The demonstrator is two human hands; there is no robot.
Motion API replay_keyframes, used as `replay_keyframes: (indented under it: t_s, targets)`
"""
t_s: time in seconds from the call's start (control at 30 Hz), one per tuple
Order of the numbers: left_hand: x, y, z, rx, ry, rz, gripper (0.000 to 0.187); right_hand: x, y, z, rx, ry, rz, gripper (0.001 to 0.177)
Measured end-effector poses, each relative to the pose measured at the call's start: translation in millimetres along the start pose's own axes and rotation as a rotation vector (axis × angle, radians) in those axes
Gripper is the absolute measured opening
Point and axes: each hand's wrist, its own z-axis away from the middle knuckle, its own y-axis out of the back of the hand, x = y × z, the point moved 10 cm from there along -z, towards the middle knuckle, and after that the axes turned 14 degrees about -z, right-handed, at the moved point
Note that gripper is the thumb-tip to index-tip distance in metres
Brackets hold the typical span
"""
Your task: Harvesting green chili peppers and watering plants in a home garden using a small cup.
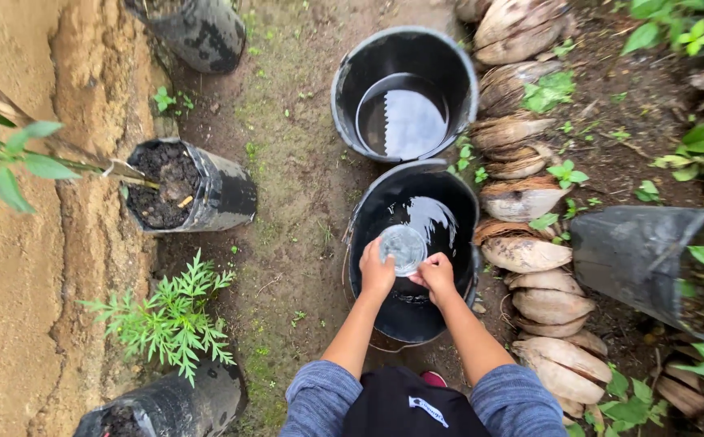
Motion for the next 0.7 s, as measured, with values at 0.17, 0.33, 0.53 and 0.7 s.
replay_keyframes:
  t_s: [0.17, 0.33, 0.53, 0.7]
  targets:
    - [43.8, 48.1, 2.7, 0.040, -0.008, -0.093, 0.061, -80.8, -19.6, 64.7, -0.103, 0.067, -0.047, 0.022]
    - [122.4, 91.1, 13.3, 0.005, -0.080, -0.093, 0.057, -182.0, -25.4, 147.6, -0.101, 0.101, -0.004, 0.016]
    - [260.6, 154.4, 51.1, -0.103, -0.192, 0.030, 0.040, -283.1, -10.5, 227.6, -0.140, 0.166, -0.081, 0.020]
    - [322.3, 158.9, 80.2, -0.307, 0.125, 0.436, 0.027, -365.2, 23.1, 299.6, -0.074, 0.239, -0.082, 0.017]
